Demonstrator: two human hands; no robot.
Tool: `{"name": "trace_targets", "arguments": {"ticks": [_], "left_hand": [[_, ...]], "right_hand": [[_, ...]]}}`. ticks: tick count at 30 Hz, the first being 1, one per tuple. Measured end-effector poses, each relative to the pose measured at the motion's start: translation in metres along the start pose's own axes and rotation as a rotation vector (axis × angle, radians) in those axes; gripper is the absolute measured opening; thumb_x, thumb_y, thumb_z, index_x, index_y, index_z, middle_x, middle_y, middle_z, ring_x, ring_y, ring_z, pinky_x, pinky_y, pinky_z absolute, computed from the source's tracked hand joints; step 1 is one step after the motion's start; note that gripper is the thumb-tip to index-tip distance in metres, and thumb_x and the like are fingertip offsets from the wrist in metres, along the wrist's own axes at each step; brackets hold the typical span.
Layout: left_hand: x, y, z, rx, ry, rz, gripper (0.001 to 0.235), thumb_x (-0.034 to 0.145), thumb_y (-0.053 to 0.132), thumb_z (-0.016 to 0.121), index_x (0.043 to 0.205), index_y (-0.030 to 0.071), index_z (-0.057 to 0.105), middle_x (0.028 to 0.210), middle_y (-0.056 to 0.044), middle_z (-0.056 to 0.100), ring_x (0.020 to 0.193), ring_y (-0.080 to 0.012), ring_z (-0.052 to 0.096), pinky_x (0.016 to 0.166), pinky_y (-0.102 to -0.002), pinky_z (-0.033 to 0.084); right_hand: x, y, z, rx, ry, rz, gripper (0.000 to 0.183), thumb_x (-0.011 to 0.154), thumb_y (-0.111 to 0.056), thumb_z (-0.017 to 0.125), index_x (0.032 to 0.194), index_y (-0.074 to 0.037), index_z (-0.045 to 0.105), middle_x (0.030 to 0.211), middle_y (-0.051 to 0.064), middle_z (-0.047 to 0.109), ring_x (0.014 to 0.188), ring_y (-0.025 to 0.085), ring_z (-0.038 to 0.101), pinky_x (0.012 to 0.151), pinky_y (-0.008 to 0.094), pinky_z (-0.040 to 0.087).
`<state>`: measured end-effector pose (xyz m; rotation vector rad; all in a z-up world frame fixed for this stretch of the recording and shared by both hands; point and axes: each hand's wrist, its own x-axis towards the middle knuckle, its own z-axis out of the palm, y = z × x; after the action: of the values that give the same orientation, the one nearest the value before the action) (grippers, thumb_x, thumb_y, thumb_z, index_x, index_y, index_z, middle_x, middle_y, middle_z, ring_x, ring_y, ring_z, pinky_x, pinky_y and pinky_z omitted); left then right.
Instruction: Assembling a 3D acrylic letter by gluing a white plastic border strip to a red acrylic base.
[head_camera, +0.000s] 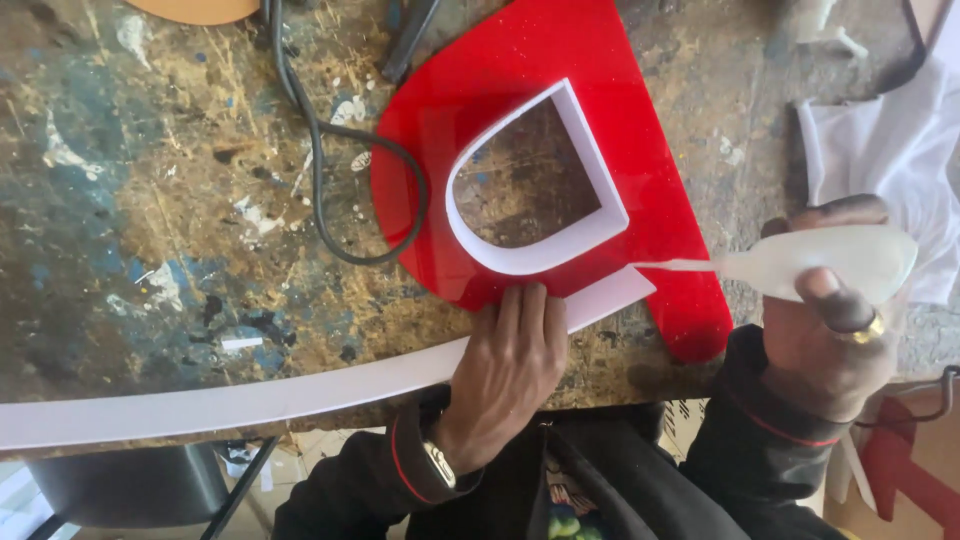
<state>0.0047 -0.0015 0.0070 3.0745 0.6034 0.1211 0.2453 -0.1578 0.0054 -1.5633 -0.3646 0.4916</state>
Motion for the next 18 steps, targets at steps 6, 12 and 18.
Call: {"name": "trace_targets", "arguments": {"ticks": [6,12,18], "left_hand": [[0.000,0.000,-0.001,-0.113,-0.073,-0.009,0.023,0.112,0.018,0.071,0.094,0.017,0.057,0.092,-0.003,0.060,0.084,-0.0170,0.059,0.071,-0.031,0.055],[-0.001,0.002,0.001,-0.145,-0.057,-0.031,0.024,0.111,0.017,0.071,0.092,0.018,0.058,0.092,-0.003,0.062,0.084,-0.0178,0.060,0.072,-0.033,0.056],[-0.003,0.005,0.003,-0.171,-0.060,-0.046,0.018,0.111,0.018,0.072,0.095,0.016,0.063,0.095,-0.005,0.067,0.088,-0.0200,0.064,0.074,-0.033,0.060]], "right_hand": [[0.011,-0.037,0.055,-0.468,0.079,0.274,0.053,0.089,-0.055,0.072,0.114,-0.009,0.076,0.103,0.005,0.071,0.091,0.020,0.066,0.075,0.030,0.048],[0.013,-0.029,0.053,-0.871,-0.599,-0.693,0.048,0.131,0.000,0.066,0.164,-0.034,0.056,0.126,0.026,0.074,0.090,0.038,0.069,0.069,0.044,0.046],[0.010,-0.064,0.105,-0.893,-0.374,-0.055,0.030,0.100,-0.035,0.066,0.099,-0.007,0.076,0.087,0.005,0.073,0.063,0.020,0.057,0.064,0.032,0.040]]}}
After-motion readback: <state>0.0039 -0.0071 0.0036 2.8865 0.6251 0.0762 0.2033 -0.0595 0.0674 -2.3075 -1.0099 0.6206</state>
